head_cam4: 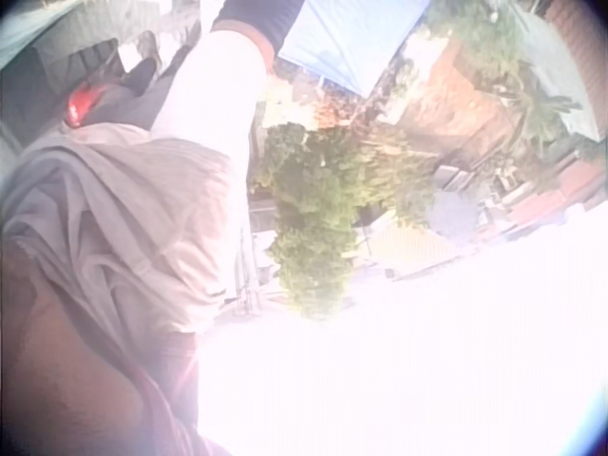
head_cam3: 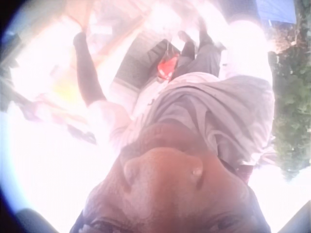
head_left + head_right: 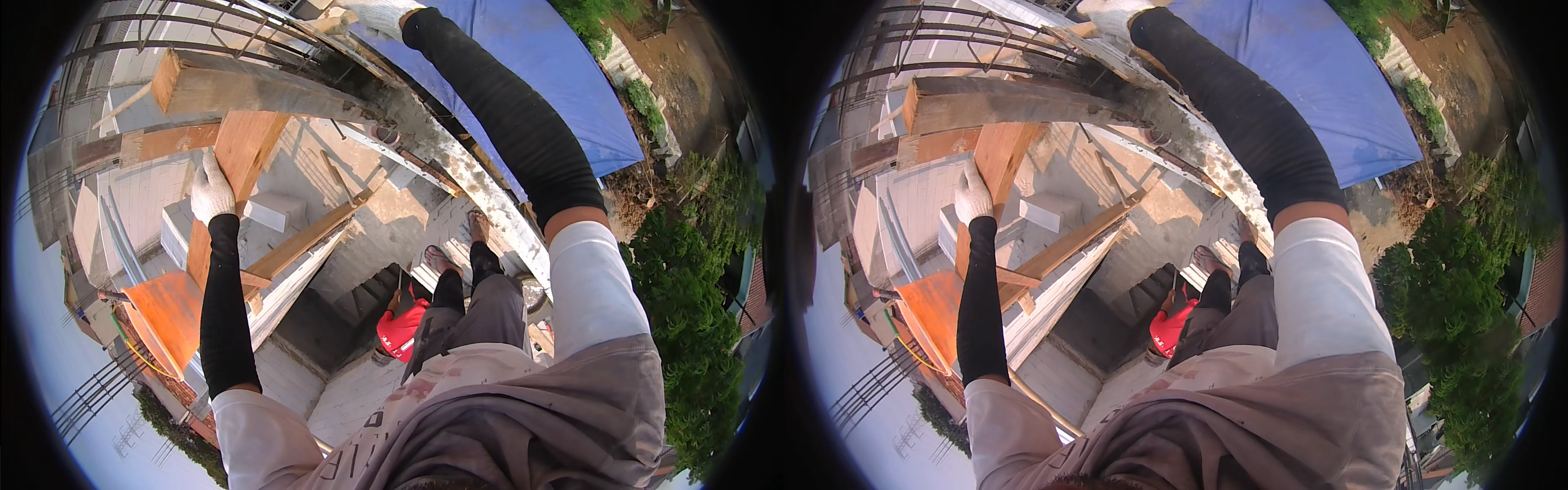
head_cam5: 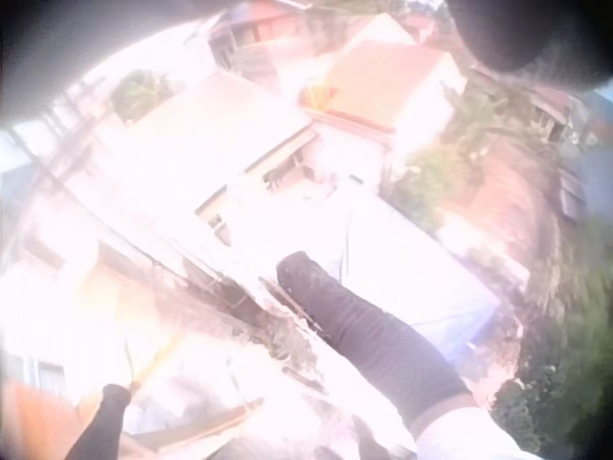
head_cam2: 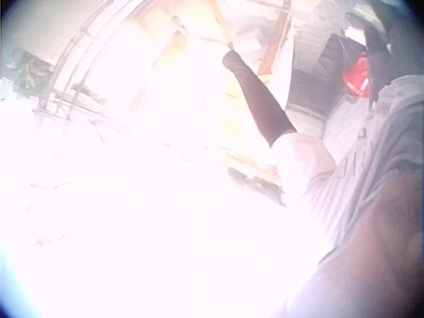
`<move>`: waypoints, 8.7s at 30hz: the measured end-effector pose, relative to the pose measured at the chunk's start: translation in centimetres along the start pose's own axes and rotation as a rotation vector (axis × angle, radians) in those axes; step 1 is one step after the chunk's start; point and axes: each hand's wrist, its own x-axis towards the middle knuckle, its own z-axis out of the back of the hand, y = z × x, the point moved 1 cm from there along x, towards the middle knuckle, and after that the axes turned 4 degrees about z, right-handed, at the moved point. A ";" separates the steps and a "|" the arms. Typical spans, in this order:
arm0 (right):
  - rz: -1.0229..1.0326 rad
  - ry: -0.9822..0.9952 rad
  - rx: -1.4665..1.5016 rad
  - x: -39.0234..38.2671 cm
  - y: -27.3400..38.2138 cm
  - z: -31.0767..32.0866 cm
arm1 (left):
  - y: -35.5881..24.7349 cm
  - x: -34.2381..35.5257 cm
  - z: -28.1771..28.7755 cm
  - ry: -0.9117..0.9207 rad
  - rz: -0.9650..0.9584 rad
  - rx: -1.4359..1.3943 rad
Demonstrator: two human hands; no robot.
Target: The person scoops wet cement from a bucket using a trowel and applies it to a vertical wall surface. They repeatedly smooth the cement along the wall edge, working in a linear fashion while standing on a narrow ledge.
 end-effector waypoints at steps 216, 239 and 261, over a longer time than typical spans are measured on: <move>-1.094 -1.441 0.536 -94.5 -2.0 -30.2 | -5.3 -3.9 1.8 0.173 -0.221 0.410; -0.105 -0.497 -0.601 -26.6 -8.4 -14.5 | -4.1 -5.7 -0.5 -0.126 -0.328 0.320; -1.934 -1.097 -0.193 -100.8 1.9 -38.0 | -2.0 3.4 -2.3 -0.001 -0.497 0.339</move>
